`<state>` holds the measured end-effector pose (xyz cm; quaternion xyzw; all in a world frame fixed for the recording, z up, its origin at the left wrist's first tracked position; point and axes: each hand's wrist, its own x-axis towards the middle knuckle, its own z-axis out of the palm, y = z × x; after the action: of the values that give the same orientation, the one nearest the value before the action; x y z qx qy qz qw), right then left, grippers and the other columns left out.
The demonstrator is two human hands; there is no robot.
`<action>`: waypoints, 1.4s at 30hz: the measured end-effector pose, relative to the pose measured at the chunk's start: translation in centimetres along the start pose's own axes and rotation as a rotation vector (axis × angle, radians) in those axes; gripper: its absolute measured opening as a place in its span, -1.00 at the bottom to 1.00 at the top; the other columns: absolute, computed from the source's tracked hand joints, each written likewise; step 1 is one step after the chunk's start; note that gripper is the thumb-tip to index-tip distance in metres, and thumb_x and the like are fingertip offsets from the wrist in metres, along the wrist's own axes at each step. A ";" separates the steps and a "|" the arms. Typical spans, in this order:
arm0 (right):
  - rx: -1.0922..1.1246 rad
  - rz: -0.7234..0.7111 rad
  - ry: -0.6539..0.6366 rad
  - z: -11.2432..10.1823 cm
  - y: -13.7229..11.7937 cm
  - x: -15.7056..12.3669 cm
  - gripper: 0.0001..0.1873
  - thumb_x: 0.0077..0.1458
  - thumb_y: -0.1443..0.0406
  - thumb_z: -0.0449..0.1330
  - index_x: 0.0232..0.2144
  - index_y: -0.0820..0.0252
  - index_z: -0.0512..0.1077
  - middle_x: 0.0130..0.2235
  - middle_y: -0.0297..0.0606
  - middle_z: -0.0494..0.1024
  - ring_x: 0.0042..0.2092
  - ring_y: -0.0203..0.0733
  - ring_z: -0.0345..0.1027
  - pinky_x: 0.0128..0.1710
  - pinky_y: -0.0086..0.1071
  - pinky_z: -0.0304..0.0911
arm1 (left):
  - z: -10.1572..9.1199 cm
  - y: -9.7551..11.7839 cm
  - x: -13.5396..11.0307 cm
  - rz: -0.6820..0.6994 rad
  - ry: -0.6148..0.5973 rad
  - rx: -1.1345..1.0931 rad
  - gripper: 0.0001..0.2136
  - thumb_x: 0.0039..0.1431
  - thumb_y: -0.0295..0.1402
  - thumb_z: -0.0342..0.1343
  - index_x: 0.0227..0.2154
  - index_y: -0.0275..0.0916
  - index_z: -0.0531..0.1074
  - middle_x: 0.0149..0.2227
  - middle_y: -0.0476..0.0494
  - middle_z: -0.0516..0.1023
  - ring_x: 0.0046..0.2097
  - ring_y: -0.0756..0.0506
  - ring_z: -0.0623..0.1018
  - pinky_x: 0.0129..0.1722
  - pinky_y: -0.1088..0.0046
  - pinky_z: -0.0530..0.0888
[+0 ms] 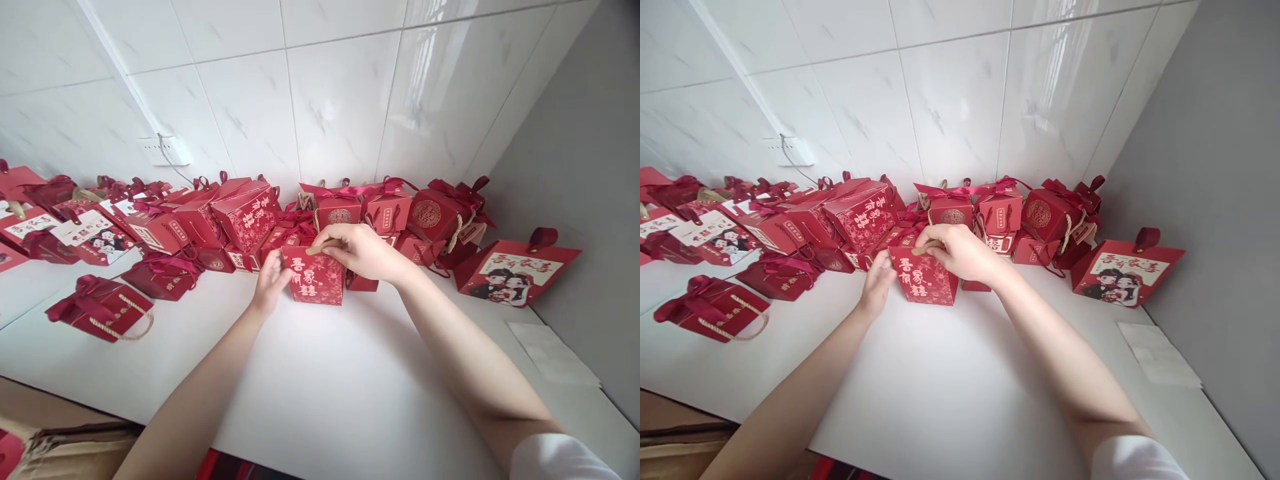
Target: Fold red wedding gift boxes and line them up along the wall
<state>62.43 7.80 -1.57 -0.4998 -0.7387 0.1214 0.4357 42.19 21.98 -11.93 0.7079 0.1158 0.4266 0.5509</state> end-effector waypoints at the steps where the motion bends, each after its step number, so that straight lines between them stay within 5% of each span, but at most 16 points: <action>1: 0.019 0.011 -0.017 -0.1 0.0 -0.2 -0.65 0.16 0.56 0.05 -0.15 0.13 0.49 -0.15 -0.28 0.63 -0.11 -0.15 0.57 -0.16 -0.29 0.47 | 0.3 -0.1 -0.2 -0.034 -0.009 0.055 -0.51 0.12 -0.10 0.28 0.05 -0.18 0.36 0.01 -0.23 0.57 0.01 -0.17 0.57 0.00 0.33 0.49; 7: 0.064 0.011 0.142 0.2 0.3 -0.2 -0.64 0.18 0.42 0.18 0.02 0.09 0.38 -0.11 -0.24 0.59 -0.16 -0.13 0.54 -0.12 -0.20 0.49 | 1.1 -1.8 -1.1 -0.161 -0.057 0.228 -0.56 0.08 -0.17 0.32 -0.02 -0.23 0.43 -0.07 -0.21 0.63 -0.07 -0.21 0.62 -0.04 0.24 0.56; 11: 0.165 -0.044 0.151 1.0 0.7 0.3 -0.57 0.20 0.41 0.16 0.11 0.09 0.34 0.05 -0.20 0.54 0.07 -0.10 0.47 0.14 -0.13 0.39 | 1.2 -2.4 -1.3 -0.206 -0.086 0.256 -0.53 0.05 -0.14 0.34 -0.02 -0.25 0.44 -0.04 -0.23 0.63 -0.04 -0.24 0.63 -0.02 0.22 0.57; 16: -0.033 -0.022 0.184 1.2 1.8 0.5 -0.68 0.21 0.37 0.15 0.02 0.11 0.41 0.08 -0.17 0.52 0.05 -0.02 0.47 0.07 -0.07 0.40 | 1.6 -1.8 -1.4 -0.222 0.031 0.170 -0.56 0.17 -0.03 0.20 -0.04 -0.27 0.47 -0.10 -0.24 0.65 -0.10 -0.21 0.64 -0.14 0.32 0.59; 25: 0.149 0.044 0.059 3.3 1.8 0.6 -0.94 0.20 0.31 0.22 -0.34 0.14 0.41 -0.31 -0.31 0.59 -0.25 -0.17 0.50 -0.16 -0.28 0.39 | 1.4 1.2 -0.9 -0.137 0.111 -0.002 -0.72 0.04 -0.16 0.35 -0.26 -0.23 0.54 -0.31 -0.08 0.62 -0.31 -0.08 0.58 -0.28 0.43 0.51; 28: 0.166 -0.065 0.064 4.7 1.5 0.5 -0.97 0.26 0.33 0.16 -0.22 0.12 0.40 -0.25 -0.30 0.57 -0.21 -0.18 0.49 -0.12 -0.29 0.40 | 1.2 2.7 -0.6 -0.110 0.143 0.118 -0.77 0.08 -0.18 0.33 -0.30 -0.23 0.58 -0.34 -0.08 0.63 -0.30 -0.08 0.58 -0.26 0.43 0.50; 32: 0.056 -0.197 0.119 7.2 2.2 0.1 -0.74 0.39 0.33 -0.02 0.00 0.07 0.41 -0.03 -0.20 0.54 -0.01 -0.13 0.44 0.05 -0.21 0.37 | 0.2 3.2 -0.3 -0.011 0.240 0.255 -0.79 0.13 -0.17 0.29 -0.41 -0.22 0.60 -0.40 -0.06 0.62 -0.33 -0.07 0.56 -0.25 0.44 0.47; 42: -0.040 -0.227 0.218 9.9 4.0 -0.9 -0.65 0.42 0.28 -0.05 0.15 -0.01 0.36 0.04 -0.18 0.49 0.05 -0.10 0.41 0.11 -0.18 0.38 | -0.4 2.5 -0.2 -0.015 0.290 0.283 -0.70 0.08 -0.13 0.31 -0.59 -0.23 0.52 -0.60 0.02 0.43 -0.51 0.01 0.38 -0.47 0.47 0.33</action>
<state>57.51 11.50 -10.35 -0.4321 -0.7409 0.0016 0.5142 40.96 21.21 -9.81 0.7086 0.2579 0.4995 0.4266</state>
